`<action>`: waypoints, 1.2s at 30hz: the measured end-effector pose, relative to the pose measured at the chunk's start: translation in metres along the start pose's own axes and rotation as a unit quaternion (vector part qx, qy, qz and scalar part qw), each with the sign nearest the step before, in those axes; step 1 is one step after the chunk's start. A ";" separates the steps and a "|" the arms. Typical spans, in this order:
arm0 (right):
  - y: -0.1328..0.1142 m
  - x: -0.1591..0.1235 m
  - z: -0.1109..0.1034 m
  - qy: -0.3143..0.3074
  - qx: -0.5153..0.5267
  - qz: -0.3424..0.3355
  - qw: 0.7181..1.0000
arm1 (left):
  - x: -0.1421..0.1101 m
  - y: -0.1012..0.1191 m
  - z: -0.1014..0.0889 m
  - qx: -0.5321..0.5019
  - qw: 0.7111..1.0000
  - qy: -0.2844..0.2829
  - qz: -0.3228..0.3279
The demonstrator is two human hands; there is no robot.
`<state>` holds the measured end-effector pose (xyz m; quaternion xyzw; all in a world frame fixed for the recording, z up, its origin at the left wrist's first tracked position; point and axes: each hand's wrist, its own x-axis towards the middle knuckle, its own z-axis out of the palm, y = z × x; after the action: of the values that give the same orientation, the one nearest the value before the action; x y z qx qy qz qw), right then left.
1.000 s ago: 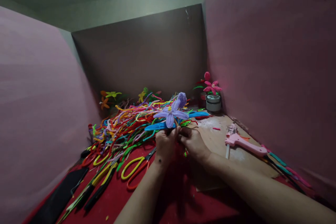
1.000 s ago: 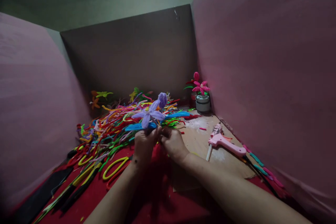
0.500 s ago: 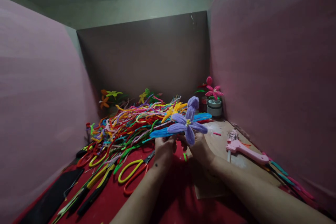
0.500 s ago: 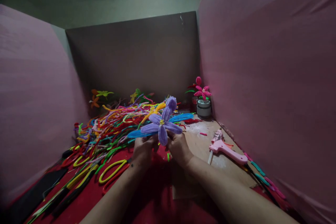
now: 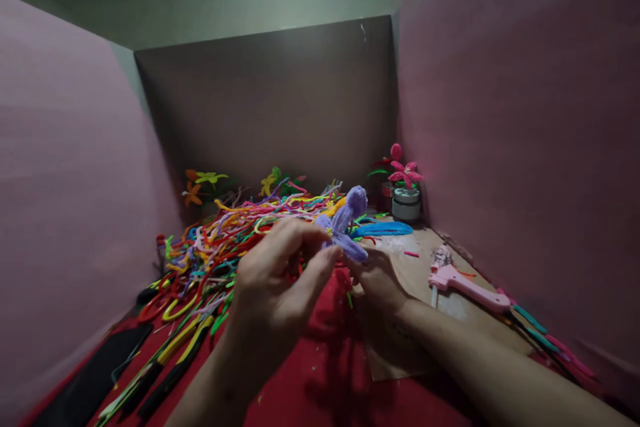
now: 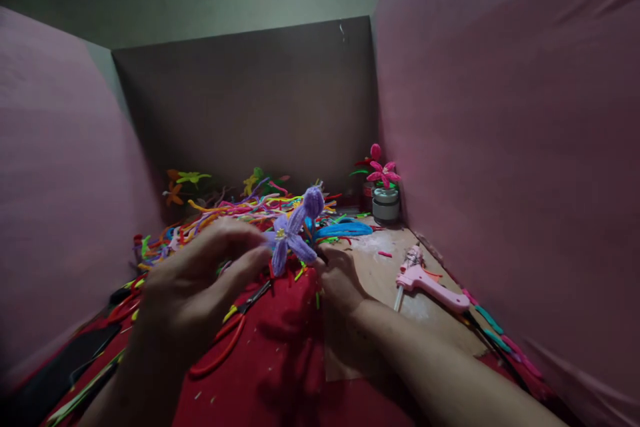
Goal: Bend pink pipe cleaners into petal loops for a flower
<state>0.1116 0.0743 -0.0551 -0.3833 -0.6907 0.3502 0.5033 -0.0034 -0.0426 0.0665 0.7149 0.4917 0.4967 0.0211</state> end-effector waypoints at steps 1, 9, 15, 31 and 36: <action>-0.002 0.000 0.000 0.002 -0.019 -0.009 1.000 | 0.008 -0.001 0.003 0.048 0.998 0.022 0.030; 0.001 0.001 0.002 0.044 -0.041 -0.111 0.992 | 0.030 -0.022 0.025 0.259 0.962 -0.015 0.088; 0.013 0.003 0.007 0.044 0.007 -0.106 0.993 | 0.036 -0.017 0.016 0.330 0.935 -0.106 0.079; 0.003 -0.001 0.001 0.007 -0.047 -0.038 0.998 | 0.031 -0.026 0.000 0.077 0.986 0.147 -0.017; 0.013 0.002 0.005 0.005 0.013 -0.009 1.000 | 0.028 -0.054 -0.007 -0.035 0.959 0.275 -0.066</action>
<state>0.1091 0.0816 -0.0665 -0.3724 -0.6871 0.3524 0.5149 -0.0449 0.0028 0.0615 0.5155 0.5070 0.6885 -0.0565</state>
